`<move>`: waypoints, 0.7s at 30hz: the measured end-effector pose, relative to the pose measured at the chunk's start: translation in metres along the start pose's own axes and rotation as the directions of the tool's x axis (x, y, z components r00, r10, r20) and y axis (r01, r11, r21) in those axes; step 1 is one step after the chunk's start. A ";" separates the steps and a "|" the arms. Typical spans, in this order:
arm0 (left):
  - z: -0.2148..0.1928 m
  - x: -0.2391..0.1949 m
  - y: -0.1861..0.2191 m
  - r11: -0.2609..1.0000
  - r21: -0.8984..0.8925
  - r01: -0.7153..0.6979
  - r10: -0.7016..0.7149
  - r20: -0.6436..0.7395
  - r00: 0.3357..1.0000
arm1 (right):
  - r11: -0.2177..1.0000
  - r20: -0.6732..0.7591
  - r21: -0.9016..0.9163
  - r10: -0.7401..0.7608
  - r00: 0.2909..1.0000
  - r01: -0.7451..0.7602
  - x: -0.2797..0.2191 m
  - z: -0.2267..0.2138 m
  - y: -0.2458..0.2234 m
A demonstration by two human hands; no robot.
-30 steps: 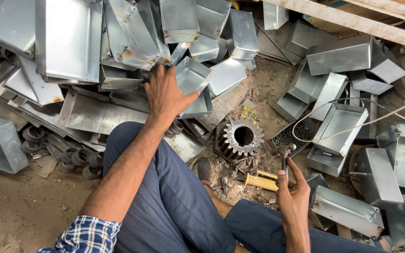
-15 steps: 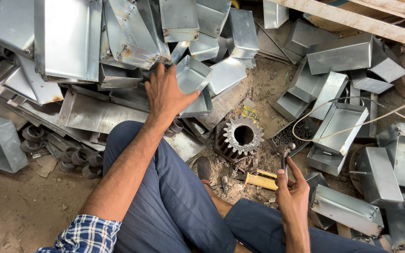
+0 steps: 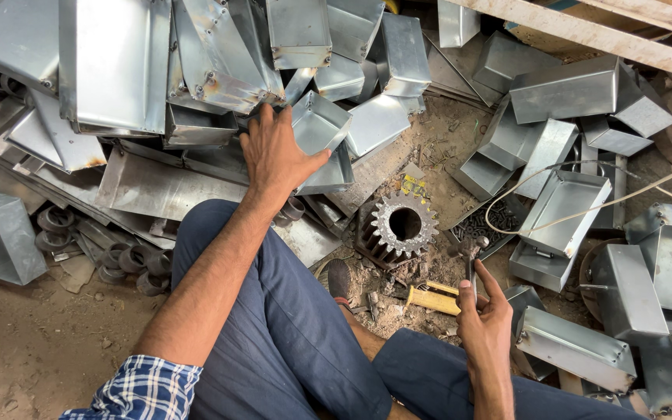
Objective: The person uses a hammer and a metal punch to strike a series of metal boxes while holding each one against a heavy gear on the floor. They handle each box individually, striking it several times before placing it back in a large pile of finished or semi-finished components.
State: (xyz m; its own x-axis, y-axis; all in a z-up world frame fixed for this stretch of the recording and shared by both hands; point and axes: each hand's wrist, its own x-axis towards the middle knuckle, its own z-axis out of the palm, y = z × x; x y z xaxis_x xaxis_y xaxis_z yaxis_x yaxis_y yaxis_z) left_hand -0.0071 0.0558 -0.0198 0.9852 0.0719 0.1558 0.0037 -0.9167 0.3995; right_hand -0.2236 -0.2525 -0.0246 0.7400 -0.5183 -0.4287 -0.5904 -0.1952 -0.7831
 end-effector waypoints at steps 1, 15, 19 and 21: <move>0.000 0.000 0.000 1.000 0.000 0.000 0.000 0.000 1.000 | 1.000 0.000 -0.004 -0.001 1.000 0.001 0.000 0.000 0.000; 0.003 0.001 -0.001 1.000 0.005 0.002 -0.002 0.005 1.000 | 1.000 0.003 -0.005 0.016 1.000 -0.016 -0.002 0.000 -0.001; 0.005 0.001 -0.002 1.000 0.004 -0.009 0.009 0.004 1.000 | 0.998 -0.008 -0.056 0.027 1.000 -0.027 -0.001 -0.001 -0.001; 0.005 0.001 -0.002 1.000 0.022 -0.010 0.010 -0.008 1.000 | 0.999 -0.008 -0.046 0.028 1.000 -0.028 -0.002 -0.002 -0.001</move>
State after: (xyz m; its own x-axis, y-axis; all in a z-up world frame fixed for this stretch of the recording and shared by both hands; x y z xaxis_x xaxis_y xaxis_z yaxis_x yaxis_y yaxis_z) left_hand -0.0051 0.0555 -0.0251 0.9837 0.0659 0.1673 -0.0023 -0.9259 0.3778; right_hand -0.2246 -0.2526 -0.0221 0.7208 -0.5298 -0.4469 -0.6251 -0.2182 -0.7494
